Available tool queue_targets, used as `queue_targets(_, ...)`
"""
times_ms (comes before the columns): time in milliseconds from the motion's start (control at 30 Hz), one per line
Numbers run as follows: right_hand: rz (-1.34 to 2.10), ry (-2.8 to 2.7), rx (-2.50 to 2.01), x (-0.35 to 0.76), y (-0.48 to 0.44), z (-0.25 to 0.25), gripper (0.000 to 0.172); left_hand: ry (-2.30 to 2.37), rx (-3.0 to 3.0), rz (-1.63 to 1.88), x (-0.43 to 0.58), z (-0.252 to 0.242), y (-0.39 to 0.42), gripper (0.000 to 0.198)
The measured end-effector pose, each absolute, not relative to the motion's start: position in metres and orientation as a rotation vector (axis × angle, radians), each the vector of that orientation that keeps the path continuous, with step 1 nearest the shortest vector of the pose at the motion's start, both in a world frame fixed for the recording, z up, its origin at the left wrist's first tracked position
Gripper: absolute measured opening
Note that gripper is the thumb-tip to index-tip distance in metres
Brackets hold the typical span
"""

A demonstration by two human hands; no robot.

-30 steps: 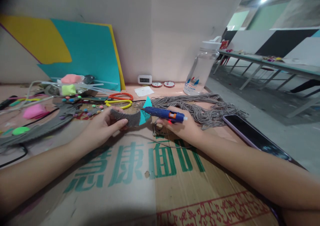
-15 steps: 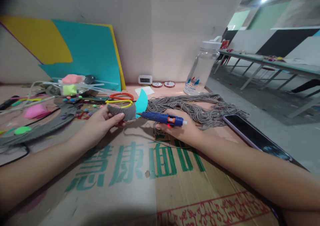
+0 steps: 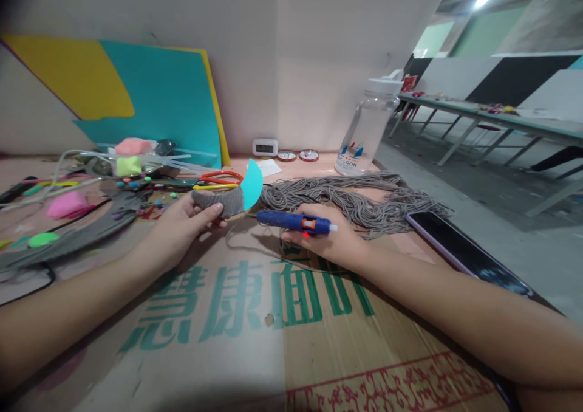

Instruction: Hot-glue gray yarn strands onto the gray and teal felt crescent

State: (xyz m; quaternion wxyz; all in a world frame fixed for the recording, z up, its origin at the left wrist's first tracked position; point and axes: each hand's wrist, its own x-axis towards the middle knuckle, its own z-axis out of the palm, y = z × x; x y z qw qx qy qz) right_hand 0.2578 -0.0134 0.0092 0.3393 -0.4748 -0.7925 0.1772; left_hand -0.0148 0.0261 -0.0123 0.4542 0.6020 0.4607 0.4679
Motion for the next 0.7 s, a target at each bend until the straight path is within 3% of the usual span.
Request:
queue_targets(300,0.775,-1.487,-1.285,0.264,0.012,0.045,0.035,1.027,1.466,1.087,-0.008,-0.013,0.022,0.032)
queue_targets(500,0.605,-1.805,-1.487,0.265,0.062,0.074,0.029,1.066,1.482,1.076,-0.006,-0.011,0.024,0.032)
queue_targets(700,0.65,-1.818,-1.444,0.261,0.129,0.062,0.03,1.071,1.464,1.075,-0.005,-0.009,0.022,0.031)
